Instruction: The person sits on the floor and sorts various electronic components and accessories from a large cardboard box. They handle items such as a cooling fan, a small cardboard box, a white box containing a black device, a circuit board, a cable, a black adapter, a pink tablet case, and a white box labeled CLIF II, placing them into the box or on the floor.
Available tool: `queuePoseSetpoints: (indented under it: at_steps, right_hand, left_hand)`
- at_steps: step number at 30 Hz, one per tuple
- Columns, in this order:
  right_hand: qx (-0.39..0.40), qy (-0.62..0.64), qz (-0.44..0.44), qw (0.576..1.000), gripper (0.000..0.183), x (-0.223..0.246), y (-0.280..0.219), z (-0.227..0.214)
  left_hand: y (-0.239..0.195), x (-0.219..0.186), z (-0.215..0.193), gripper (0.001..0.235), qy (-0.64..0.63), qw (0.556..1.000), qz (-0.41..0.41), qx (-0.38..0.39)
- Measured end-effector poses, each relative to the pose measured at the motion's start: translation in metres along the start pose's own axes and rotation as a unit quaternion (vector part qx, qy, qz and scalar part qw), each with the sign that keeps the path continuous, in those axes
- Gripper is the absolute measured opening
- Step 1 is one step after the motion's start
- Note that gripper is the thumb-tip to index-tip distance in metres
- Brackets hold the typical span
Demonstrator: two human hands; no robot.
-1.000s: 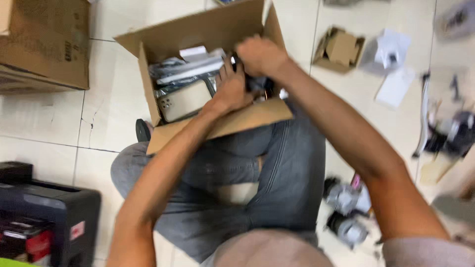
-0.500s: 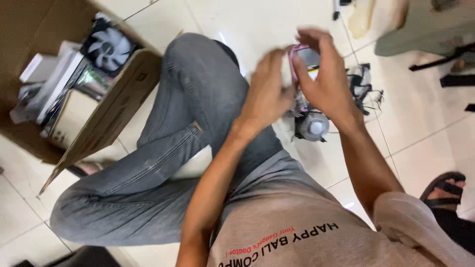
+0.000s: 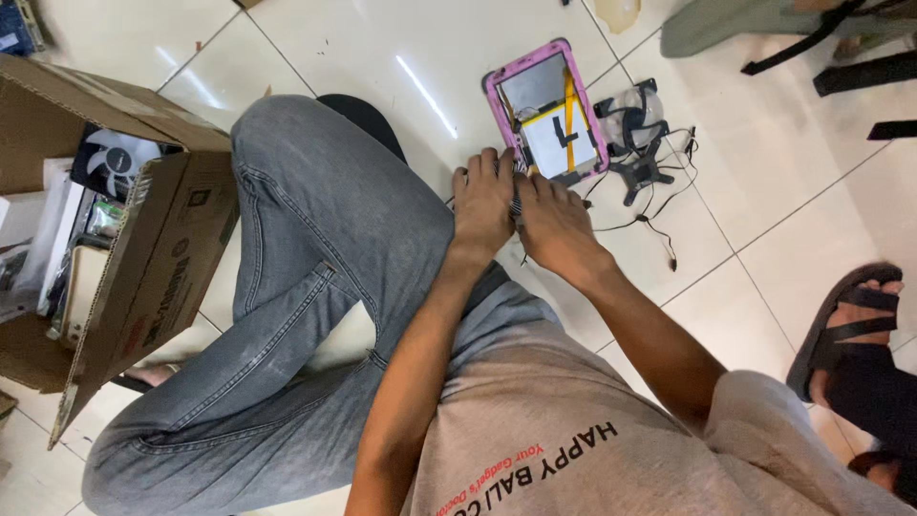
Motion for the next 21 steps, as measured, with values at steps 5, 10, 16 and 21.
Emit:
queuePoseSetpoints:
  at_steps: [5,10,16,21]
  right_hand:
    - [-0.024,-0.03,0.004,0.999,0.078,0.005,0.017,-0.024]
    - [-0.111,0.005,0.07,0.991,0.086,-0.031,0.04,-0.054]
    - [-0.133,0.07,0.078,0.986,0.102,-0.022,0.063,-0.064]
    - [-0.18,0.079,0.096,0.976,0.139,-0.05,0.099,-0.043]
  left_hand:
    - [-0.011,0.003,-0.034,0.095,-0.05,0.998,-0.028,-0.031]
    - [-0.015,0.006,-0.06,0.103,-0.017,0.99,-0.109,-0.082]
    - [-0.009,0.01,-0.059,0.099,0.002,0.986,-0.146,-0.081]
    - [-0.003,0.008,-0.054,0.067,0.136,0.966,-0.193,-0.106]
Point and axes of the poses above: each hand's wrist, its own y-axis towards the middle knuckle, its own z-axis out of the palm, x = y × z, the point moved 5 cm from there along y, towards the middle knuckle, and after that the axes turned 7 degrees about x, right-handed, at the moved point
